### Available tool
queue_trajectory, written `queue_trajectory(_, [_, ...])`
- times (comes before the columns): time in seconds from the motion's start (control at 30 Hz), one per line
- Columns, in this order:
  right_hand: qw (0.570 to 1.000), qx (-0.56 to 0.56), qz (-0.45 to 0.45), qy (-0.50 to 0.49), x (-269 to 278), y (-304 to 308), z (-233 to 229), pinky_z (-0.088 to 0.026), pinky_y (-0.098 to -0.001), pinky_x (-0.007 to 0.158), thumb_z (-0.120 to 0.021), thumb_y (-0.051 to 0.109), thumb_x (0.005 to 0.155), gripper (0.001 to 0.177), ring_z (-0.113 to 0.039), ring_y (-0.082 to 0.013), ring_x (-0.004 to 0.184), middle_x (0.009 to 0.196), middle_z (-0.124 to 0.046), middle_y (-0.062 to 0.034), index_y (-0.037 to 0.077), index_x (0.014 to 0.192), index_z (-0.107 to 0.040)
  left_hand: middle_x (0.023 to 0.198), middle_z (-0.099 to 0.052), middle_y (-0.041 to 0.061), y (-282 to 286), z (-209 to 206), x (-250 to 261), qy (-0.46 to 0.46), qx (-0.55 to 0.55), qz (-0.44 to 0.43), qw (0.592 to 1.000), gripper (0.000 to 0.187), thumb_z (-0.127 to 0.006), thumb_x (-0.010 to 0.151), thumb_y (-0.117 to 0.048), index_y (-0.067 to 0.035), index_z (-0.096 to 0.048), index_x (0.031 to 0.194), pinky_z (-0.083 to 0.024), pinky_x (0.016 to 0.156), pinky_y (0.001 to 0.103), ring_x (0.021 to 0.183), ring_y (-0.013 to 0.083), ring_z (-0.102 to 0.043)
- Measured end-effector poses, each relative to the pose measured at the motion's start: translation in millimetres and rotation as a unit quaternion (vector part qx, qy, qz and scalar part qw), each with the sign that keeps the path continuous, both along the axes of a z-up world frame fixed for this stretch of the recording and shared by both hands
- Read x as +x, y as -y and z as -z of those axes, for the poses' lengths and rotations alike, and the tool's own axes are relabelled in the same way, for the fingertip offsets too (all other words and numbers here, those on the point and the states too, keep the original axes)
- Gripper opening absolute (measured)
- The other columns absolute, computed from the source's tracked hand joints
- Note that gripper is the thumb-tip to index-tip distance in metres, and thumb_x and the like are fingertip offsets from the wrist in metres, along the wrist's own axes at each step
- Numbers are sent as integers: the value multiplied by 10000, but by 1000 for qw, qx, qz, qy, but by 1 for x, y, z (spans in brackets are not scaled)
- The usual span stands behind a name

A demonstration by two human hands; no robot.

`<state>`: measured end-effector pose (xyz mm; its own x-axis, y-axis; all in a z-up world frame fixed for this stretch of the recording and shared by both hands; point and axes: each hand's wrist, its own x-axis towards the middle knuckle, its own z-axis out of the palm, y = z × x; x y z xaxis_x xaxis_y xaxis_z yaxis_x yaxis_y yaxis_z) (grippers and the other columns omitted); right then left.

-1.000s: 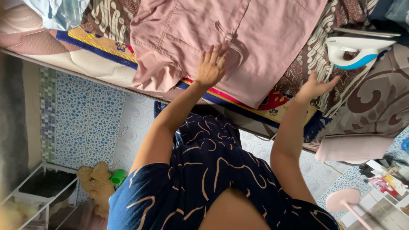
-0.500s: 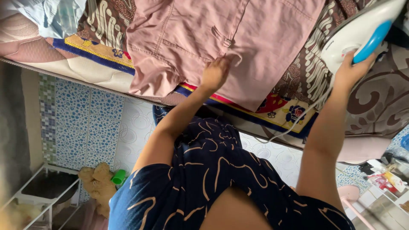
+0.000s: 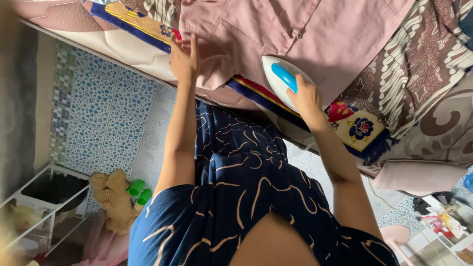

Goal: Ironing a pink jacket and then folding it on a mattress on the floor.

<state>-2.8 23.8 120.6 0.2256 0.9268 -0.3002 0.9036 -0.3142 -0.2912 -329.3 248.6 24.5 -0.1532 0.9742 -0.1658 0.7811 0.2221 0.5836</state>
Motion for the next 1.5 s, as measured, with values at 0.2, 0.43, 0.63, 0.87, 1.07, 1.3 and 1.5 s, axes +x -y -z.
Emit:
queue_trajectory(0.2, [994, -15, 99, 39, 16, 50, -10, -540, -550, 669, -777, 247, 893, 355, -693, -455, 786, 904, -707, -224, 44, 1126, -602, 1132, -740, 148, 43, -18, -74, 35, -73, 213, 974, 771, -647, 942, -612, -45, -475, 1435, -399, 1042, 541, 1122, 349, -672])
queue_trajectory(0.43, [986, 43, 156, 32, 68, 94, -25, -554, -518, 727, -773, 223, 924, 275, -710, -407, 816, 869, -699, -197, 48, 1062, -612, 1288, -761, 100, 50, 18, -86, -96, 185, 346, 915, 350, -854, 803, -277, -217, -641, 1074, -453, 964, 533, 1189, 378, -679])
queue_trajectory(0.63, [968, 51, 207, 130, 108, 63, 27, -537, -502, 740, -792, 222, 919, 324, -700, -379, 862, 958, -702, -157, 33, 1122, -625, 929, -659, 76, 52, -9, -77, 393, -24, 21, 919, 256, -728, 1046, -140, -55, -569, 1230, -378, 590, 199, 715, 58, -502])
queue_trajectory(0.87, [963, 228, 15, 142, 34, -6, 29, -440, -420, 890, -900, 204, 857, 423, -611, -277, 1004, 1106, -626, -83, 155, 1242, -733, 761, -629, 80, 63, -29, -80, 352, -195, -84, 911, 369, -792, 946, -196, 21, -657, 1211, -353, 469, 247, 554, 115, -504])
queue_trajectory(1.07, [977, 170, -122, -34, -8, -52, 53, -522, -432, 836, -817, 110, 839, 228, -632, -294, 974, 1045, -628, -104, 106, 1057, -754, 953, -666, 20, 85, 38, -85, 432, -184, -55, 881, 558, -847, 884, -264, 61, -614, 1273, -529, 715, 186, 844, 64, -658])
queue_trajectory(1.3, [975, 173, -55, -128, 1, -67, 62, -550, -386, 762, -801, 45, 932, 86, -671, -274, 877, 1016, -655, -103, 54, 998, -747, 883, -642, 40, 101, 73, -80, 282, -173, -75, 941, 643, -906, 787, -313, 65, -624, 1224, -514, 697, 256, 779, 120, -595])
queue_trajectory(1.5, [934, 195, 40, -297, 4, -97, 45, -521, -270, 718, -775, 20, 983, 73, -656, -142, 805, 967, -695, -71, -20, 1032, -739, 935, -693, 55, 105, 62, -66, 271, -86, -33, 958, 400, -862, 829, -244, 7, -712, 1101, -518, 757, 269, 814, 131, -632])
